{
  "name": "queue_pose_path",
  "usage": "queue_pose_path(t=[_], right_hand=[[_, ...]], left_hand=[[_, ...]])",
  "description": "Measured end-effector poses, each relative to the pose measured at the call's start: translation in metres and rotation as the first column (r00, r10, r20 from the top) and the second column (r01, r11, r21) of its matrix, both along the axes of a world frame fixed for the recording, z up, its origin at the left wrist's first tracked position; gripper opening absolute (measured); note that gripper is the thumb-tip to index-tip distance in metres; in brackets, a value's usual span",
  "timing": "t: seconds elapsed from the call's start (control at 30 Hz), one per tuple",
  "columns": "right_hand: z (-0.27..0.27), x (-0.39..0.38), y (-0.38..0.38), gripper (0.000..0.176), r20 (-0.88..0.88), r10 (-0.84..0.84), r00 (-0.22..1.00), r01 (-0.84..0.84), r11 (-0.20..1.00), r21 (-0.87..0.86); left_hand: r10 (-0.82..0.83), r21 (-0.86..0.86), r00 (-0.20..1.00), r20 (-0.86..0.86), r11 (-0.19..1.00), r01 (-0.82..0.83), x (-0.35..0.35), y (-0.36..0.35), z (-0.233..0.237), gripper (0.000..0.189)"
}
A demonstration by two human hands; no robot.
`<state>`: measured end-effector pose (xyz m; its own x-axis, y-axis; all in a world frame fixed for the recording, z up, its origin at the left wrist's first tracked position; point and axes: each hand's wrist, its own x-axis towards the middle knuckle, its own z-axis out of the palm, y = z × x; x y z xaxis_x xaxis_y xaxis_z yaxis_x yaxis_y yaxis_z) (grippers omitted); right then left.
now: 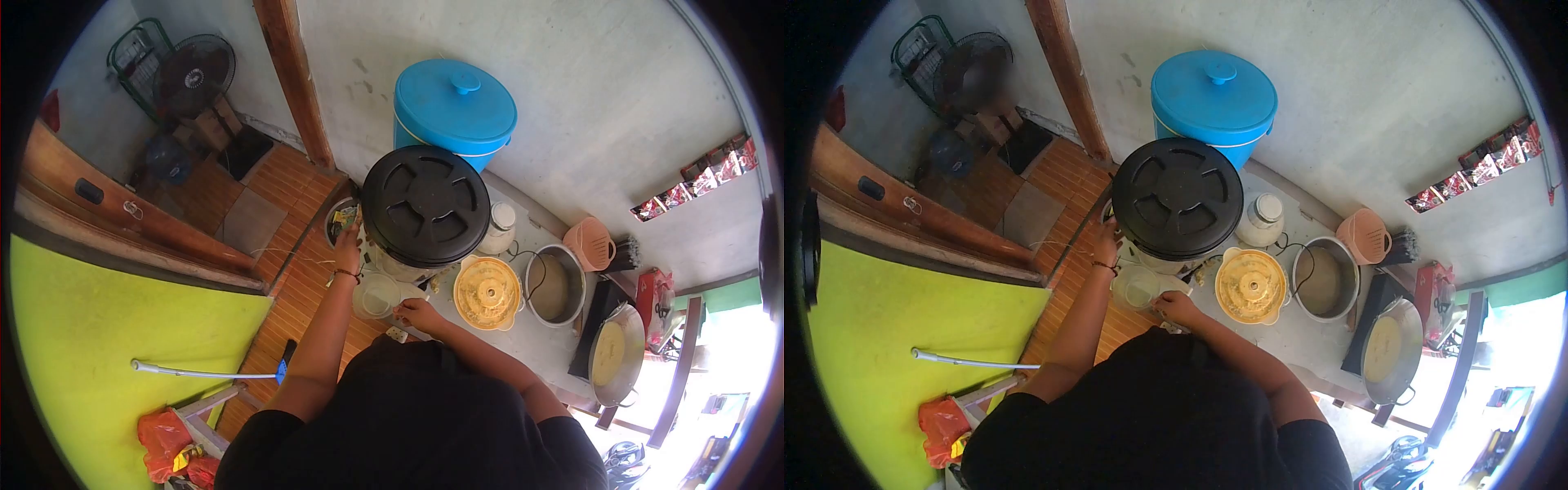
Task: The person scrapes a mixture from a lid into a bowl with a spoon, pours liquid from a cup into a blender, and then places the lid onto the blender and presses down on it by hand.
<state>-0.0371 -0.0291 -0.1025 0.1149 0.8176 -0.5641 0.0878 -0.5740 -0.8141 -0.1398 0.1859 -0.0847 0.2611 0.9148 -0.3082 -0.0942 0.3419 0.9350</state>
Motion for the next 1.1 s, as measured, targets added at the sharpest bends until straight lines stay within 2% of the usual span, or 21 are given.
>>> queue_pose_path(t=[0.07,0.17,0.27,0.37,0.47,0.53,0.67,0.77,0.8,0.87,0.93,0.97,1.0,1.1], right_hand=[[-0.001,-0.001,0.007,0.034,0.02,0.031,0.999,-0.032,0.999,0.044],[0.019,-0.004,0.013,0.024,0.05,0.065,0.997,-0.066,0.998,0.017],[-0.004,-0.003,0.008,0.035,0.014,0.002,1.0,-0.003,0.998,0.066],[-0.006,0.001,0.004,0.035,0.051,0.005,0.999,-0.009,0.997,0.081],[0.01,0.002,0.0,0.033,0.058,-0.01,0.998,0.008,1.0,0.029],[0.008,0.003,-0.005,0.033,0.074,-0.023,0.997,0.022,1.0,0.014],[-0.003,0.004,-0.009,0.033,0.065,-0.037,0.997,0.035,0.998,0.043],[0.002,0.005,-0.01,0.034,0.122,-0.014,0.992,0.016,1.0,-0.012],[0.005,0.007,-0.01,0.034,0.124,-0.01,0.992,0.012,1.0,-0.017],[0.012,0.008,-0.015,0.035,0.126,-0.003,0.992,0.007,1.0,-0.03],[0.013,0.009,-0.02,0.031,0.137,-0.014,0.99,0.01,0.999,0.035],[0.014,0.009,-0.023,0.029,0.141,-0.021,0.99,0.011,0.998,0.067],[0.017,0.009,-0.024,0.031,0.122,-0.031,0.992,0.027,0.999,0.035],[0.023,0.01,-0.029,0.035,0.108,-0.035,0.994,0.038,0.999,-0.019]], left_hand=[[0.046,0.127,0.976,0.213,0.989,-0.075,0.005,0.01,0.014,0.051],[-0.049,0.489,0.936,0.347,0.861,-0.136,0.015,0.017,0.061,0.057],[-0.365,0.648,0.845,0.39,0.761,0.03,0.026,0.014,0.095,0.066],[-0.303,0.562,0.873,0.382,0.826,0.041,0.034,-0.006,0.118,0.07],[-0.289,0.394,0.813,0.505,0.916,0.08,0.037,-0.005,0.118,0.071],[-0.28,0.365,0.794,0.539,0.928,0.079,0.039,-0.007,0.117,0.069],[-0.256,0.327,0.749,0.611,0.943,0.055,0.042,-0.014,0.119,0.064],[-0.108,0.464,0.865,0.49,0.873,-0.153,0.05,-0.037,0.127,0.053],[-0.114,0.667,0.932,0.343,0.728,-0.156,0.048,-0.039,0.128,0.053],[-0.009,0.94,0.999,0.049,0.337,-0.043,0.038,-0.039,0.129,0.059],[0.039,0.986,0.986,-0.164,0.027,0.163,0.023,-0.029,0.138,0.073],[0.087,0.955,0.962,-0.259,-0.125,0.269,0.016,-0.023,0.142,0.08],[0.032,0.937,0.95,-0.31,-0.159,0.311,0.012,-0.019,0.145,0.091],[-0.052,0.909,0.922,-0.384,-0.201,0.366,0.01,-0.019,0.151,0.085]])
